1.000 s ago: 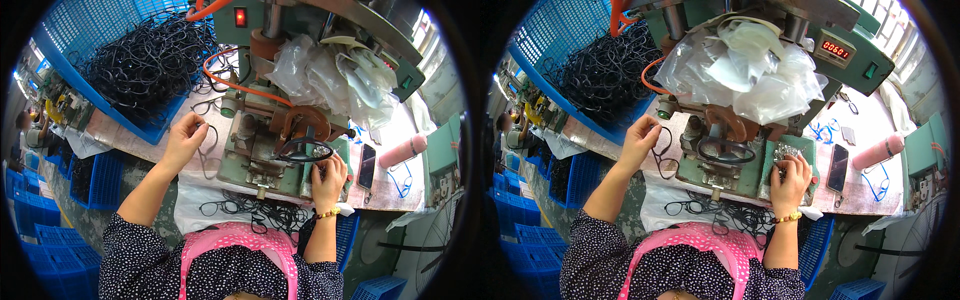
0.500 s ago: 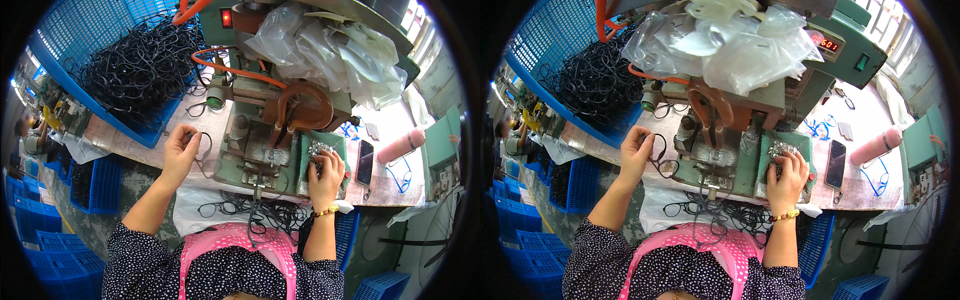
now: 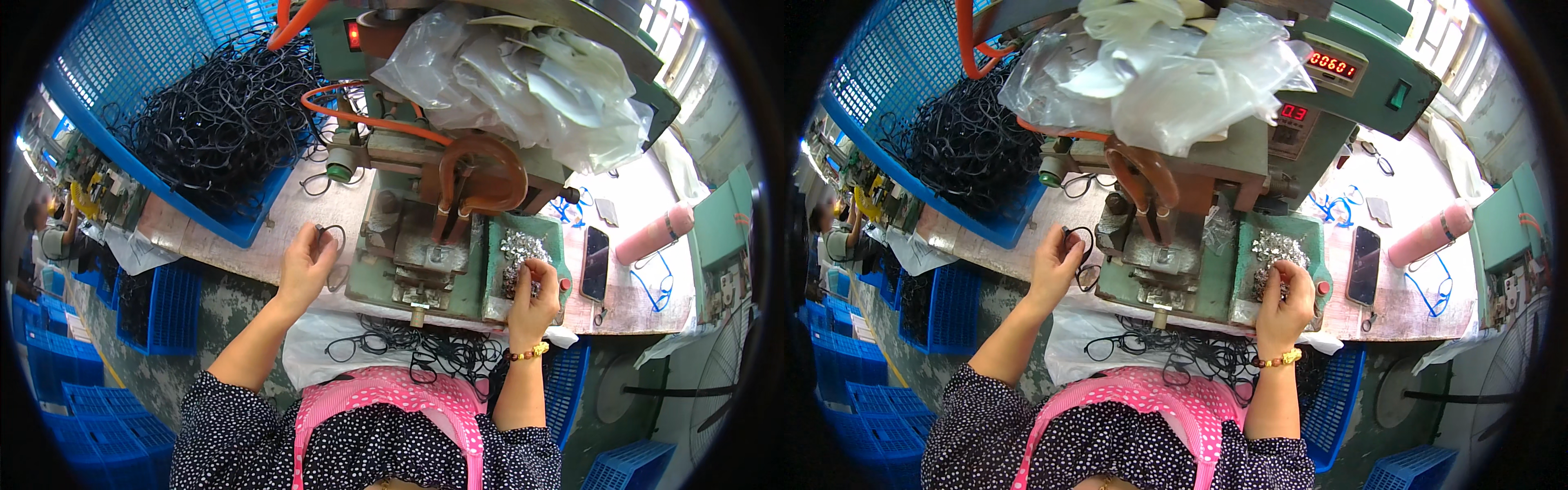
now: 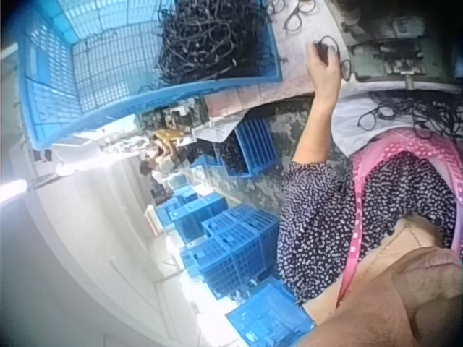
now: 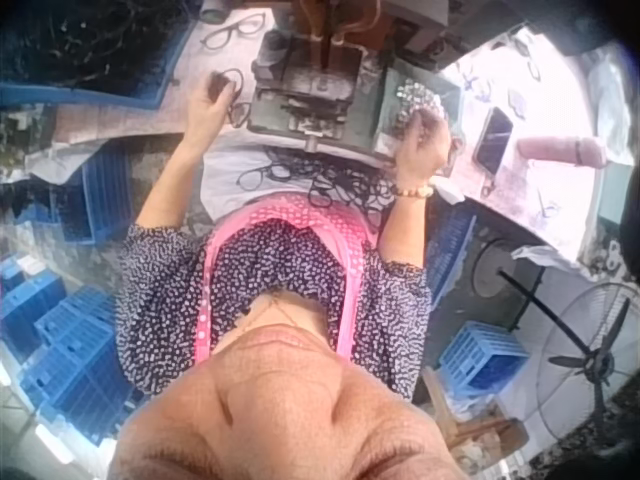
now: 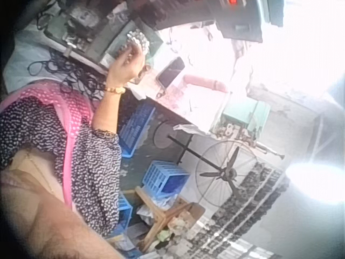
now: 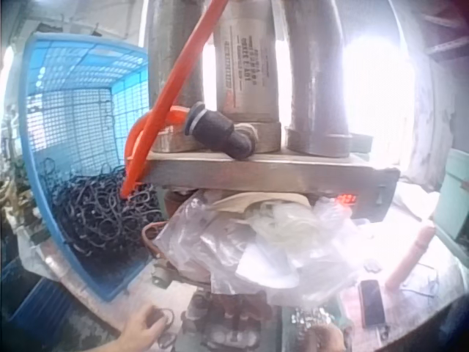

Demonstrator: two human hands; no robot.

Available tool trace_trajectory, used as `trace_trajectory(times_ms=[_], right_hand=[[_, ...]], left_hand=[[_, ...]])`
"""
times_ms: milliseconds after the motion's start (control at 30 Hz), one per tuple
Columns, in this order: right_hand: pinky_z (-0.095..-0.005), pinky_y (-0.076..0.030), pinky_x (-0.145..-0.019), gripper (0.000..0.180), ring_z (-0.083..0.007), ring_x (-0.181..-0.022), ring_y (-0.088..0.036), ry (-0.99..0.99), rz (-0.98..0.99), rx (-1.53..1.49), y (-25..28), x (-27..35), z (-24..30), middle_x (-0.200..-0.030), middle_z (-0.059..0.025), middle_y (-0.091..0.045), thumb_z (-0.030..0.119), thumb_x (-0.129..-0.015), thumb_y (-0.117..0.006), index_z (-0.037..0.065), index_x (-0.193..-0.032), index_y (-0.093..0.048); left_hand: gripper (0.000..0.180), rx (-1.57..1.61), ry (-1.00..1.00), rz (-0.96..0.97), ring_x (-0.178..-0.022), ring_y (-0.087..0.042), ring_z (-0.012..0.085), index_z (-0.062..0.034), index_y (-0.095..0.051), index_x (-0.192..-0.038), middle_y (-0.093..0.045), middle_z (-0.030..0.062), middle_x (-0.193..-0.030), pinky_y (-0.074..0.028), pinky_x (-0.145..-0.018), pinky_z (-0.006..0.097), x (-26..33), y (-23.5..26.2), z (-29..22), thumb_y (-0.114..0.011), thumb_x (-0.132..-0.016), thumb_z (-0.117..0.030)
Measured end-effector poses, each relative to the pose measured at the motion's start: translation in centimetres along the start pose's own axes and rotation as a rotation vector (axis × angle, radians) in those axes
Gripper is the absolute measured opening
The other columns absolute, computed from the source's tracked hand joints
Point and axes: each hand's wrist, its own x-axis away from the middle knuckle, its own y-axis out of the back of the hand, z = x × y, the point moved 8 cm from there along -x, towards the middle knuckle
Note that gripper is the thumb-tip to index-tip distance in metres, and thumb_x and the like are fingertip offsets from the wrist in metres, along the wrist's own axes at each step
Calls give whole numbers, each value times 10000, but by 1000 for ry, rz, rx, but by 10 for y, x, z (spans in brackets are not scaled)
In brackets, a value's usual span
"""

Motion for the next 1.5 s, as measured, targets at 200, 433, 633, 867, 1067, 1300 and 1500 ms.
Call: trace_trajectory(times_ms=[200,433,633,867,1067,1300,1500], right_hand=[[-345,-514,-784,83,-243,-825,-642,24,-54,-38,3,1,-2,-895,-99,-665,-13,-895,-663,14,-973,-655],[-363,-506,-767,95,-263,-820,-640,73,-47,-2,4,1,3,-901,-104,-673,-8,-893,-654,20,-982,-666],[-392,-501,-773,120,-308,-833,-640,144,-2,49,3,-2,12,-897,-117,-677,-9,-885,-636,45,-975,-695],[-390,-502,-767,151,-309,-841,-645,114,27,55,1,-3,13,-890,-116,-676,-32,-872,-627,44,-977,-703],[-387,-505,-762,159,-306,-832,-645,116,25,43,1,-3,14,-883,-117,-672,-46,-865,-628,37,-979,-701],[-354,-511,-734,134,-277,-807,-651,147,26,59,2,-3,17,-884,-119,-666,-52,-893,-631,15,-990,-695],[-343,-515,-718,126,-265,-793,-654,147,32,47,2,-3,19,-881,-116,-662,-54,-903,-632,9,-993,-692]], left_hand=[[141,-82,59,16,-778,-533,62,-21,-546,-953,-603,15,-847,-448,-688,234,6,1,21,-660,-956,-104],[154,-121,69,37,-733,-527,61,-20,-554,-921,-598,8,-800,-444,-648,245,8,-5,21,-652,-968,-129],[149,-97,154,52,-680,-505,50,-30,-590,-916,-579,-18,-750,-424,-605,246,13,-6,28,-637,-987,-153],[197,-79,111,70,-601,-471,28,-46,-603,-887,-541,-45,-695,-375,-526,209,17,-10,30,-562,-1041,-162],[192,-64,129,95,-617,-488,36,-56,-579,-882,-548,-37,-697,-388,-553,210,20,-14,37,-566,-1043,-158],[159,3,185,99,-611,-479,38,-59,-575,-913,-541,-38,-701,-382,-557,205,24,-20,35,-577,-1041,-153],[113,87,200,103,-623,-483,34,-53,-591,-984,-555,-46,-718,-391,-563,211,29,-26,32,-601,-1027,-157]])
